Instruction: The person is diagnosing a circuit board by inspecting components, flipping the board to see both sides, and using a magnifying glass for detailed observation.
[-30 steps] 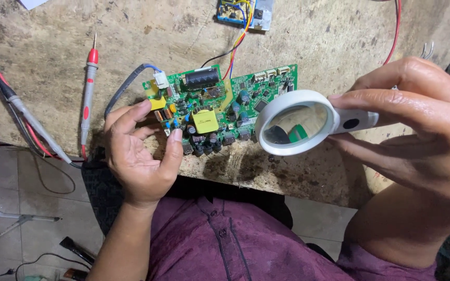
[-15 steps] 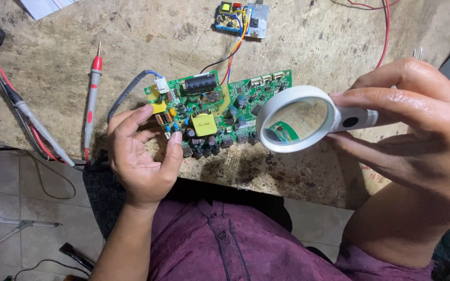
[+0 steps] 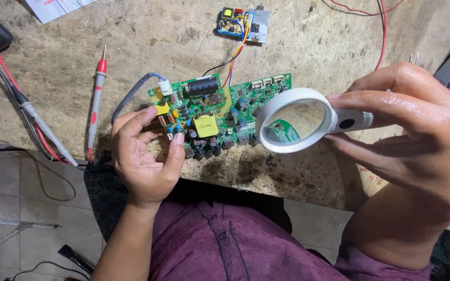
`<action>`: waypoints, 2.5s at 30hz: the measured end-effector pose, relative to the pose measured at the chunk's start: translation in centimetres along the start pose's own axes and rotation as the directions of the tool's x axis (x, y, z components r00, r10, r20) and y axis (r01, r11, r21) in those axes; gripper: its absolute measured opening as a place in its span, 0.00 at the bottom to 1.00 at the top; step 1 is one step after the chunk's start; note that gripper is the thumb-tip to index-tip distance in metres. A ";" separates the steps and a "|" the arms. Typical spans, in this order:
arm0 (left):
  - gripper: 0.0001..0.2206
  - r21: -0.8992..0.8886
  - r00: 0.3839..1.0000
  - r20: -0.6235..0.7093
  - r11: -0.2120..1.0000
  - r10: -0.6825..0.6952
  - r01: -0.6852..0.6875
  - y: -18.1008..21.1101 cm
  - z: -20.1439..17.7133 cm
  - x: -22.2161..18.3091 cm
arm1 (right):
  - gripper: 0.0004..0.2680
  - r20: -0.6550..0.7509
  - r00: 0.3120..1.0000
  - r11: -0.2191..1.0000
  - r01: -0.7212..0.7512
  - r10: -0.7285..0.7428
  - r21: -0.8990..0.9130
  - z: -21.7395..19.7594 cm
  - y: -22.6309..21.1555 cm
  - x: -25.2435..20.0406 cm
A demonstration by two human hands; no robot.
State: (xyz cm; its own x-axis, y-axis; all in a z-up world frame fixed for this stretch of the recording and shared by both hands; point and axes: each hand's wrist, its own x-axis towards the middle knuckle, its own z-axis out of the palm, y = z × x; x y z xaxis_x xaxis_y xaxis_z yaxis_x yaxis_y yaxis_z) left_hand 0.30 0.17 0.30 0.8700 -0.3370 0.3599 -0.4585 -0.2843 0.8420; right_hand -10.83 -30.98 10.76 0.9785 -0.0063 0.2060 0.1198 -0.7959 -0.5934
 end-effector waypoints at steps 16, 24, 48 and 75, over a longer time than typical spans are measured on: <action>0.20 -0.004 1.000 0.003 1.000 -0.002 0.002 0.2 0.0 0.2 | 0.11 -0.032 0.999 0.999 0.043 -0.044 -0.010 0.7 -0.2 0.3; 0.20 -0.027 1.000 0.001 1.000 0.000 0.000 0.1 0.1 0.2 | 0.10 0.019 0.998 0.997 0.067 -0.068 0.022 0.8 -0.4 0.6; 0.20 -0.028 1.000 -0.004 1.000 -0.003 0.003 0.1 0.2 0.1 | 0.10 -0.021 0.996 0.997 0.083 -0.083 -0.010 0.9 -0.4 0.5; 0.18 0.034 0.998 -0.019 0.998 0.063 -0.062 0.4 -0.2 0.8 | 0.18 0.004 0.859 0.838 -0.499 0.512 -0.218 0.9 7.8 0.9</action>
State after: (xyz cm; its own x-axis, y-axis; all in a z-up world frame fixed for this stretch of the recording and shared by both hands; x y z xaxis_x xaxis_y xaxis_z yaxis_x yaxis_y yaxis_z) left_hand 0.86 -0.03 0.95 0.8430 -0.3368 0.4195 -0.5173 -0.2933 0.8040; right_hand -8.88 -36.70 5.63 0.9023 -0.4111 -0.1300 -0.4248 -0.7962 -0.4307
